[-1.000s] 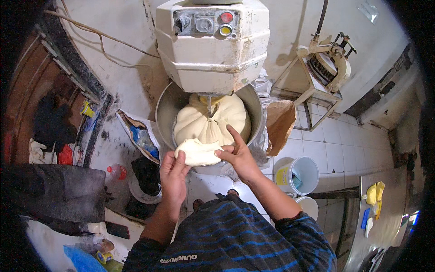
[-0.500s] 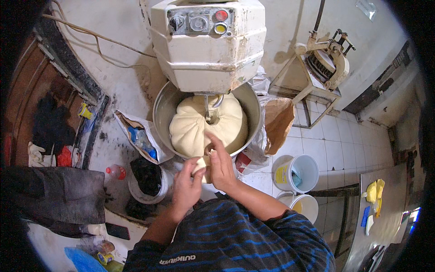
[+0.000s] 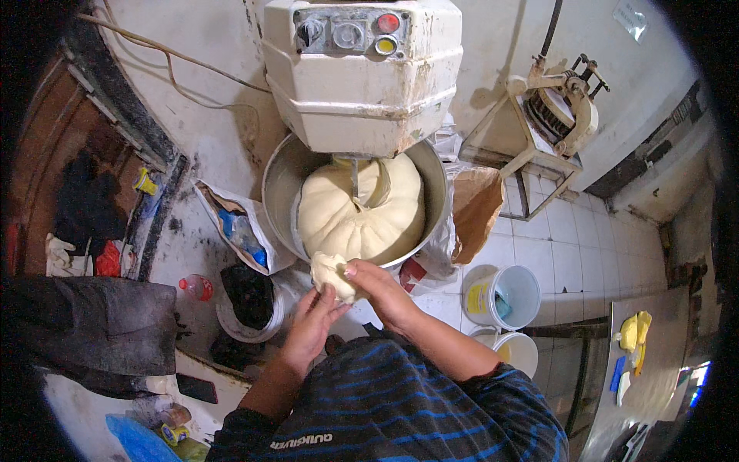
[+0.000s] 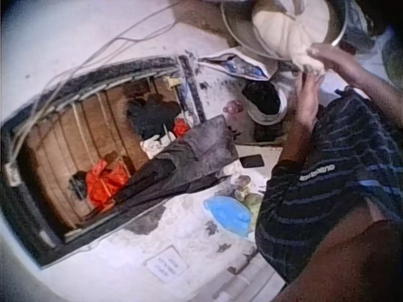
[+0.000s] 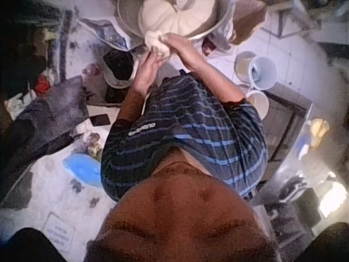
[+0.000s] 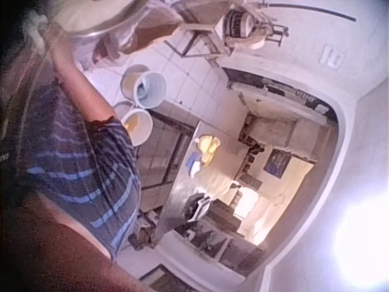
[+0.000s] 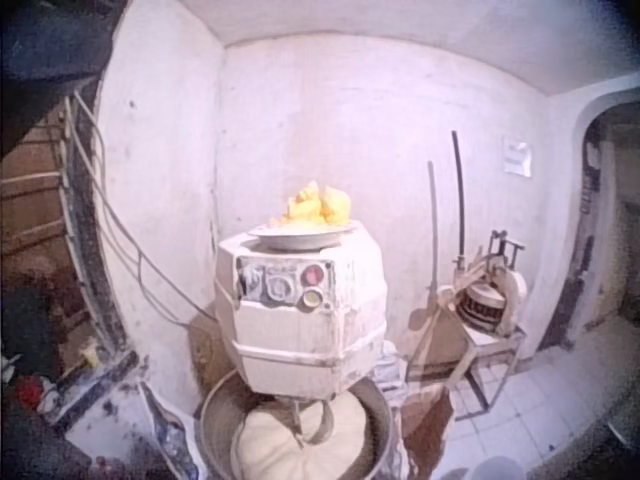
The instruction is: The person handles a yellow dough-like substance on a metal table, cuts it with a utility knife, and places it into a large industrial mixer. They then repeatedly pull small pieces of dough from the mixer, stretch them to inspect the texture, and return them to the mixing bowl.
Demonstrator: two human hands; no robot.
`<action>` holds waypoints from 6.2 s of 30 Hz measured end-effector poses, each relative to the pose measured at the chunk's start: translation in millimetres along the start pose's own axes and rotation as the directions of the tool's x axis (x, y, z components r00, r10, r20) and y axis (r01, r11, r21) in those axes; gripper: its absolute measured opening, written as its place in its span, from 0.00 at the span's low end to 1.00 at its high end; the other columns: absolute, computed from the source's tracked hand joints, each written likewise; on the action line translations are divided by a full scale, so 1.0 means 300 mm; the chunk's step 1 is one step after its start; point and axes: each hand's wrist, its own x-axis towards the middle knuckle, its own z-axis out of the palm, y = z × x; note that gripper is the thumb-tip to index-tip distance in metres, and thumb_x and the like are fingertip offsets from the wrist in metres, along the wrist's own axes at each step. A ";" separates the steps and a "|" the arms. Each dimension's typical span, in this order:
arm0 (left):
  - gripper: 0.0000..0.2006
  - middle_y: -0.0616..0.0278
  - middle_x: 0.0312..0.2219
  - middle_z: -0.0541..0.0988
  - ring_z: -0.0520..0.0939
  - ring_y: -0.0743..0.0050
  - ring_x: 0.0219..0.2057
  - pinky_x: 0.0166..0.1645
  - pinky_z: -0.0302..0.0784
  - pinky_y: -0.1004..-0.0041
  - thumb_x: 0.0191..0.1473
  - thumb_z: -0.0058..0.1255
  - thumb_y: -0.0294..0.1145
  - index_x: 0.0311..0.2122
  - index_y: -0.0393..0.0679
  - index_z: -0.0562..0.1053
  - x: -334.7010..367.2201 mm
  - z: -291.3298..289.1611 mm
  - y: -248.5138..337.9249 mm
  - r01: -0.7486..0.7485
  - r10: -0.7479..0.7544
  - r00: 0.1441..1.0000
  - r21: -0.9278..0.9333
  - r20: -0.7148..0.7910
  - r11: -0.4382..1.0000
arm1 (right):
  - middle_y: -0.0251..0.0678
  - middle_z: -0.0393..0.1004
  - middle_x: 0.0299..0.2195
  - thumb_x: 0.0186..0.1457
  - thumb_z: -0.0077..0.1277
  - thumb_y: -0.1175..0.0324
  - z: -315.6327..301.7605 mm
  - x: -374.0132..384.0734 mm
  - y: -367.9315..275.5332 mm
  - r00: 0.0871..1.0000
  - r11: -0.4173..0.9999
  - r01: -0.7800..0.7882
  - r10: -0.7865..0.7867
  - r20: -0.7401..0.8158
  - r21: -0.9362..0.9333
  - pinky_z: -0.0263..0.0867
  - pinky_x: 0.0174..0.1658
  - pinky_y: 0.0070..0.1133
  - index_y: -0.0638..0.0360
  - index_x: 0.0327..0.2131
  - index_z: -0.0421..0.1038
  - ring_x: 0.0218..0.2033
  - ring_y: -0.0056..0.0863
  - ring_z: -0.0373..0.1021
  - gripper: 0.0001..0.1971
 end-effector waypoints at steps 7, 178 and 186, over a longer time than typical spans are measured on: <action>0.16 0.55 0.42 0.72 0.73 0.68 0.44 0.50 0.67 0.66 0.60 0.37 0.36 0.45 0.34 0.66 0.005 0.018 0.105 -0.262 0.267 0.952 0.053 -0.150 0.964 | 0.29 0.74 0.28 0.54 0.50 0.64 -0.098 0.015 -0.002 0.987 0.990 0.020 -0.042 -0.156 -0.140 0.61 0.37 0.16 0.64 0.35 0.72 0.28 0.15 0.66 0.12; 0.23 0.62 0.41 0.72 0.70 0.81 0.43 0.49 0.63 0.78 0.59 0.37 0.45 0.51 0.35 0.63 -0.177 -0.259 0.333 0.034 -0.083 0.987 0.321 0.140 0.947 | 0.39 0.62 0.51 0.57 0.41 0.51 0.192 0.127 0.185 0.951 0.990 0.035 0.008 0.310 -0.135 0.53 0.54 0.24 0.63 0.54 0.56 0.52 0.27 0.58 0.28; 0.17 0.64 0.37 0.74 0.72 0.82 0.38 0.43 0.68 0.77 0.55 0.47 0.33 0.47 0.35 0.67 -0.163 -0.236 0.283 -0.131 0.078 0.990 0.560 0.118 0.818 | 0.29 0.74 0.30 0.58 0.44 0.59 0.248 0.094 0.064 0.995 0.993 0.096 -0.096 0.000 -0.064 0.65 0.35 0.15 0.62 0.39 0.71 0.29 0.15 0.69 0.16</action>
